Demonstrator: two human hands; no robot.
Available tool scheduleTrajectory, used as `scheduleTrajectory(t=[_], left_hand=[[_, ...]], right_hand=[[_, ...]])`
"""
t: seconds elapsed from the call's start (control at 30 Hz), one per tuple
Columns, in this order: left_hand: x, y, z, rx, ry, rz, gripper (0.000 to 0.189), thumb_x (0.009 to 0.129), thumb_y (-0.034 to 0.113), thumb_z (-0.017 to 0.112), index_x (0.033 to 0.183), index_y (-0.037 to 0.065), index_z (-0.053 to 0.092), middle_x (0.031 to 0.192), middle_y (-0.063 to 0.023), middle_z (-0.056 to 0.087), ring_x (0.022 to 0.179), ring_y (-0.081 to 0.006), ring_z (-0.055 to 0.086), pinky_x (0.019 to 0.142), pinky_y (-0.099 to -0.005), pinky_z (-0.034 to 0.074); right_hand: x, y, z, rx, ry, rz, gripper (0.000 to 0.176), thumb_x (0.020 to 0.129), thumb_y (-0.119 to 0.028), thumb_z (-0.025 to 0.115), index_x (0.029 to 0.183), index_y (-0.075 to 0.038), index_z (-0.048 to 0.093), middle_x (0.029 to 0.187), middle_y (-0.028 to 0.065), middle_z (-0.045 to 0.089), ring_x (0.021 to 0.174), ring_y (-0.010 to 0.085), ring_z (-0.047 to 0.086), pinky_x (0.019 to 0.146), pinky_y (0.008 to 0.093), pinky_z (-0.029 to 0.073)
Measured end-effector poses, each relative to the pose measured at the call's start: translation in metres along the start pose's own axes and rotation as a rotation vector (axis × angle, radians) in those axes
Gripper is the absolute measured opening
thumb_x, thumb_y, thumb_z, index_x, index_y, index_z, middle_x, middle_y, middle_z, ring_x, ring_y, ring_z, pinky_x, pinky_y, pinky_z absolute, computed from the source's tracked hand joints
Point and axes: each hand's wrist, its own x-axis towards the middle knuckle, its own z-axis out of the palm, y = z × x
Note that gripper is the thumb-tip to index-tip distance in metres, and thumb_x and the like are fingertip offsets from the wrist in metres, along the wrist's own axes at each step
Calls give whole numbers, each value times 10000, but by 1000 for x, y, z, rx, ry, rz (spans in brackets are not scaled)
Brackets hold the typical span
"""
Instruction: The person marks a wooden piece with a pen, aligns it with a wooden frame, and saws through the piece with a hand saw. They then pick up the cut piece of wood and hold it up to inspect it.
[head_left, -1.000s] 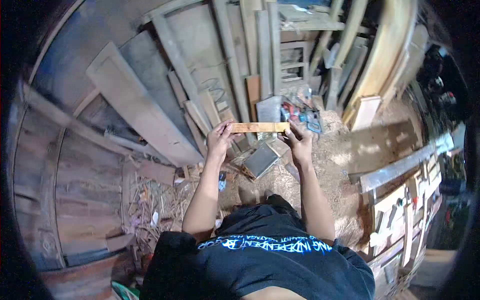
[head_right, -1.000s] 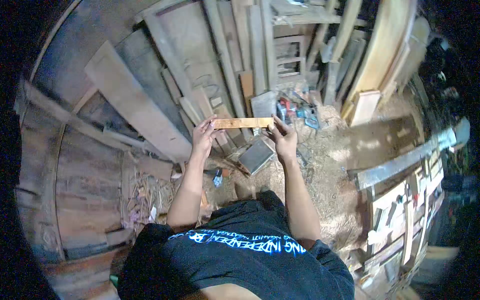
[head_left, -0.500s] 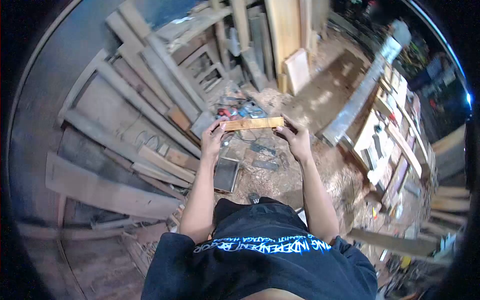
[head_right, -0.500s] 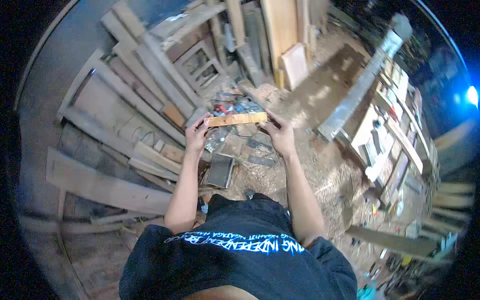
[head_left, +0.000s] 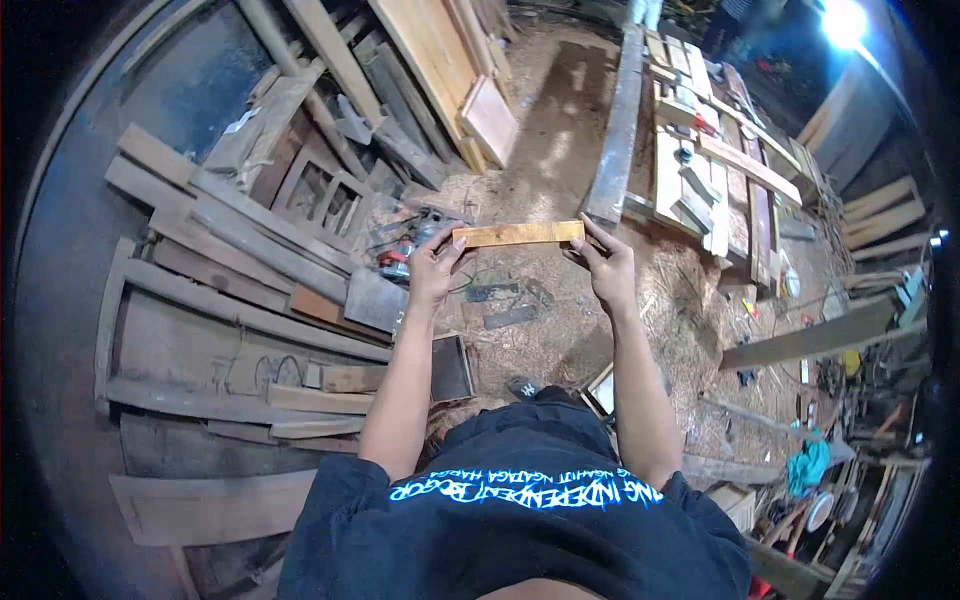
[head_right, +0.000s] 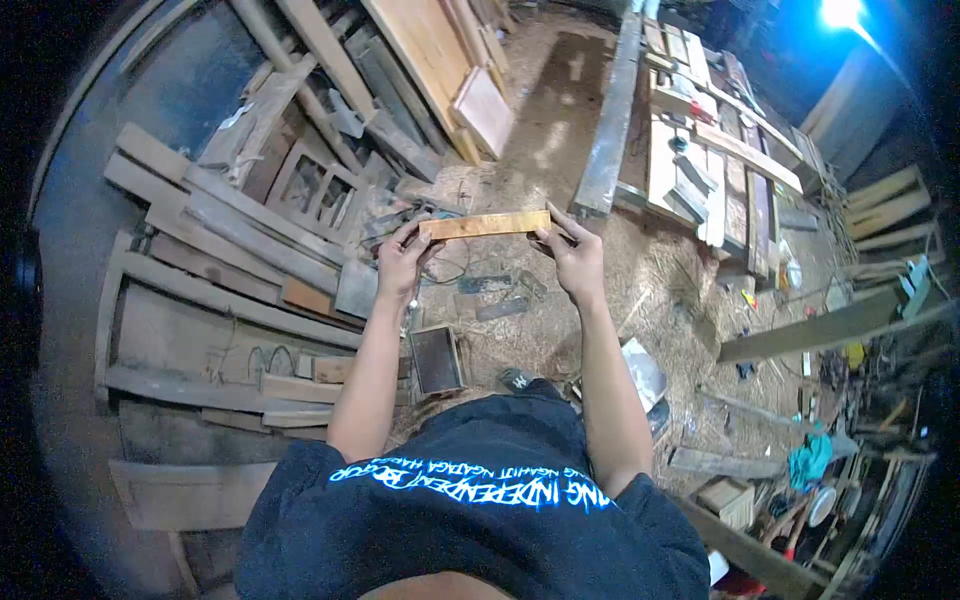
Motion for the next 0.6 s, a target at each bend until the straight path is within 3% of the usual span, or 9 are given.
scheduleTrajectory(t=[0.17, 0.6], left_hand=[[-2, -4, 7, -27, -122, -79, 314, 956, 60, 597, 1260, -14, 572, 1138, -121, 658, 1008, -239, 676, 917, -373, 579], [0, -21, 26, -125, -163, -152, 305, 964, 75, 588, 1252, -23, 572, 1102, -158, 662, 980, -265, 681, 879, -448, 595]], right_hand=[[-31, -12, -2, -36, 137, -15, 400, 925, 8, 615, 1317, 49, 547, 1119, 157, 652, 961, 187, 661, 832, 318, 606], [-66, -7, -13, 37, 275, -33, 417, 939, -45, 619, 1340, 27, 531, 1195, 161, 634, 1000, 224, 670, 861, 342, 600]])
